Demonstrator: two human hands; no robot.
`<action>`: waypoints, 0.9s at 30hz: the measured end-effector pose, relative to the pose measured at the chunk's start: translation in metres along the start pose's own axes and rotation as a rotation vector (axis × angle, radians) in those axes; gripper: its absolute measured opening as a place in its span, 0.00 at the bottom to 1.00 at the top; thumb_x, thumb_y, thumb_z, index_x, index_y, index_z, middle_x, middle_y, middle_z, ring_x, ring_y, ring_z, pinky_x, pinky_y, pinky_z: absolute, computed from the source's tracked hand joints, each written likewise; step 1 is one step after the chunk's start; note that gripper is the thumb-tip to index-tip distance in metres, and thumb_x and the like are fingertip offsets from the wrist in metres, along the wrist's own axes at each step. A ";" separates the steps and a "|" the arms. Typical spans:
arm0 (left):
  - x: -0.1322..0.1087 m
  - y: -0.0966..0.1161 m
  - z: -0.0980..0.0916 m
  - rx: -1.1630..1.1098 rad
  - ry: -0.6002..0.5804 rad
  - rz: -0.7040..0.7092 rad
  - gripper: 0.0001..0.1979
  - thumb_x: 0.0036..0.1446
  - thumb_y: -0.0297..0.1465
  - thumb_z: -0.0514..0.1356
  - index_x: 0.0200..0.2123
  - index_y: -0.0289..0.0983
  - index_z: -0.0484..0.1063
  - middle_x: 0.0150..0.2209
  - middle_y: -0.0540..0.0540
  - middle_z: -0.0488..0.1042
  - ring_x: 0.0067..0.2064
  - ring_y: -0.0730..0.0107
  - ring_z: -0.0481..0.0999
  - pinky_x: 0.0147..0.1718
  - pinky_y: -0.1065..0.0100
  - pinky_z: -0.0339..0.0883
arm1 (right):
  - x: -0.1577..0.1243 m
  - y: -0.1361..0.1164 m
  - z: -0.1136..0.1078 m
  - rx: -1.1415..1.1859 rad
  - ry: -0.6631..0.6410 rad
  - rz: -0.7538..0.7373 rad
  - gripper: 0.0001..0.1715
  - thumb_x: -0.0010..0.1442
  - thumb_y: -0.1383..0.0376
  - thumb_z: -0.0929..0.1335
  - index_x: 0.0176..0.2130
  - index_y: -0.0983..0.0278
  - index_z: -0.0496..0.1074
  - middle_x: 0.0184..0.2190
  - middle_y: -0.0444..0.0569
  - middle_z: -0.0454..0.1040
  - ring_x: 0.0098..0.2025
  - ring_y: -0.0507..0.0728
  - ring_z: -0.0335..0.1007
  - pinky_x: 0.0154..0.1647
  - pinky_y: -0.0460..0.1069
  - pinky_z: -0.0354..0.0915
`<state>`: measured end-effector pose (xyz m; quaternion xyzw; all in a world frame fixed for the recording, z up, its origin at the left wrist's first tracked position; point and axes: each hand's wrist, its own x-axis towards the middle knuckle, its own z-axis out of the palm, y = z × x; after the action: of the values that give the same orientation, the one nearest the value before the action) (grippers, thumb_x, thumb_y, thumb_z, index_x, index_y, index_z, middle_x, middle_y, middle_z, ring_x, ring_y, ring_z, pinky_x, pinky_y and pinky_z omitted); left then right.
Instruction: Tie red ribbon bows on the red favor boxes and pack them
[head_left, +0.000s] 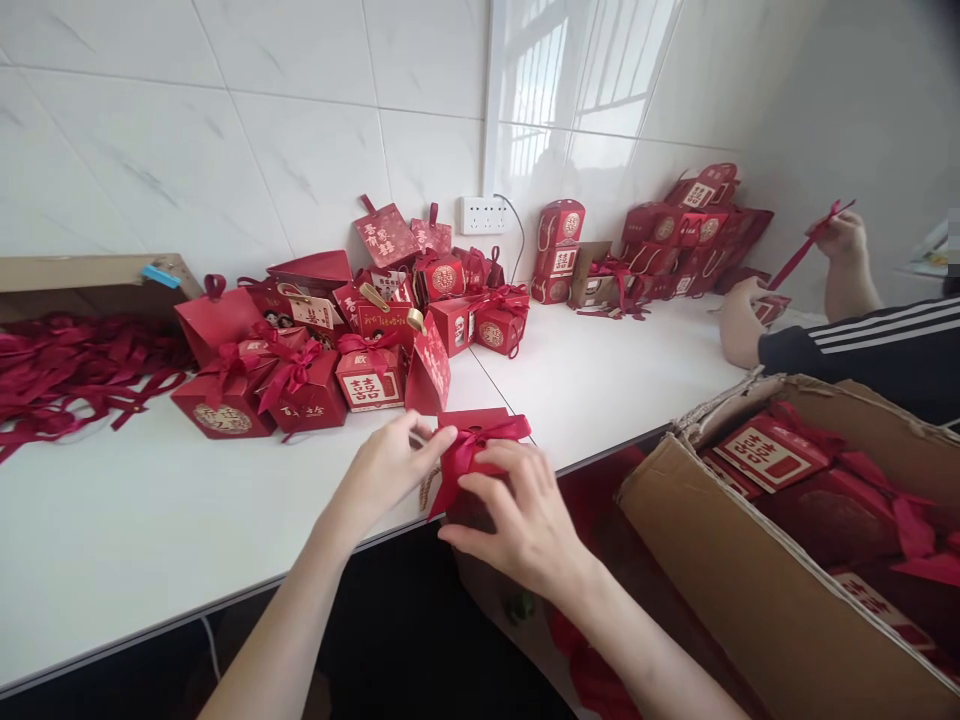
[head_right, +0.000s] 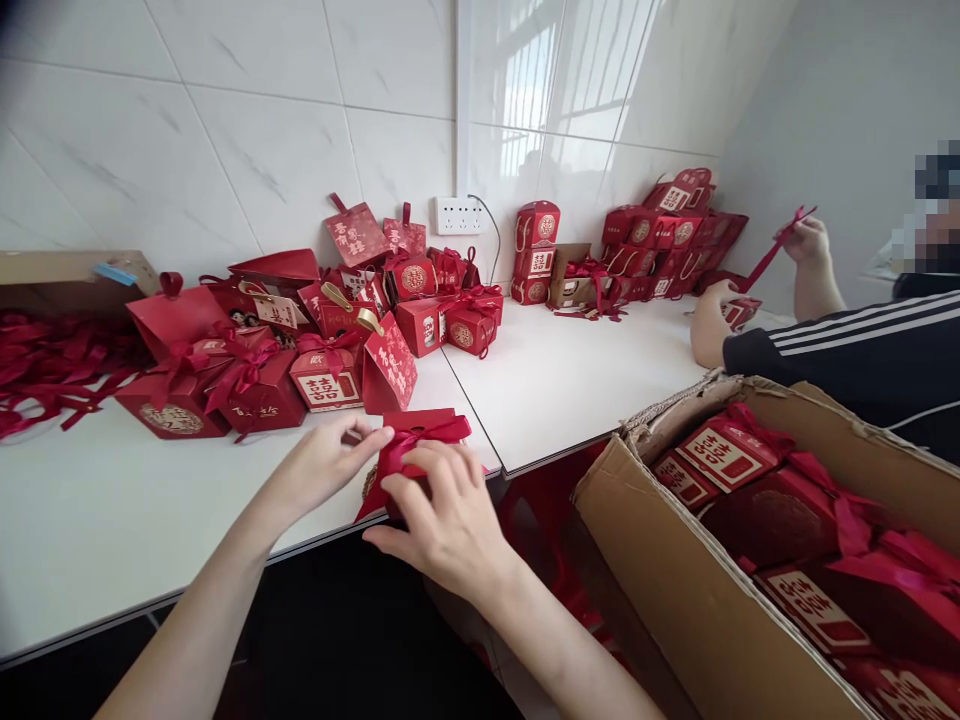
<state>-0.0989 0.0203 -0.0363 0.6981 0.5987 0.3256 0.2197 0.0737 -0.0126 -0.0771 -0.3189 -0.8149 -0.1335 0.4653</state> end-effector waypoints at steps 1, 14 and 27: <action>0.005 0.002 -0.004 0.024 0.035 0.070 0.13 0.53 0.43 0.55 0.31 0.38 0.67 0.33 0.48 0.71 0.38 0.64 0.72 0.37 0.67 0.64 | -0.002 -0.004 0.005 -0.042 -0.046 -0.042 0.15 0.55 0.60 0.69 0.42 0.63 0.67 0.43 0.56 0.69 0.48 0.62 0.64 0.48 0.57 0.60; 0.031 0.013 0.009 0.064 -0.215 0.329 0.10 0.55 0.36 0.54 0.36 0.40 0.72 0.39 0.47 0.70 0.42 0.64 0.72 0.44 0.63 0.66 | -0.002 0.002 0.036 -0.047 0.158 0.047 0.09 0.58 0.74 0.64 0.34 0.62 0.70 0.32 0.45 0.73 0.38 0.53 0.68 0.43 0.51 0.59; 0.037 0.009 0.022 0.038 -0.143 0.273 0.08 0.51 0.34 0.57 0.26 0.38 0.74 0.33 0.48 0.71 0.38 0.64 0.72 0.39 0.64 0.67 | -0.004 0.006 0.031 0.077 0.095 -0.012 0.09 0.60 0.72 0.64 0.34 0.58 0.71 0.28 0.41 0.74 0.34 0.51 0.67 0.50 0.54 0.56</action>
<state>-0.0742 0.0563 -0.0382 0.7984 0.4870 0.2907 0.2021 0.0581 0.0067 -0.0972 -0.2891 -0.7983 -0.1200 0.5145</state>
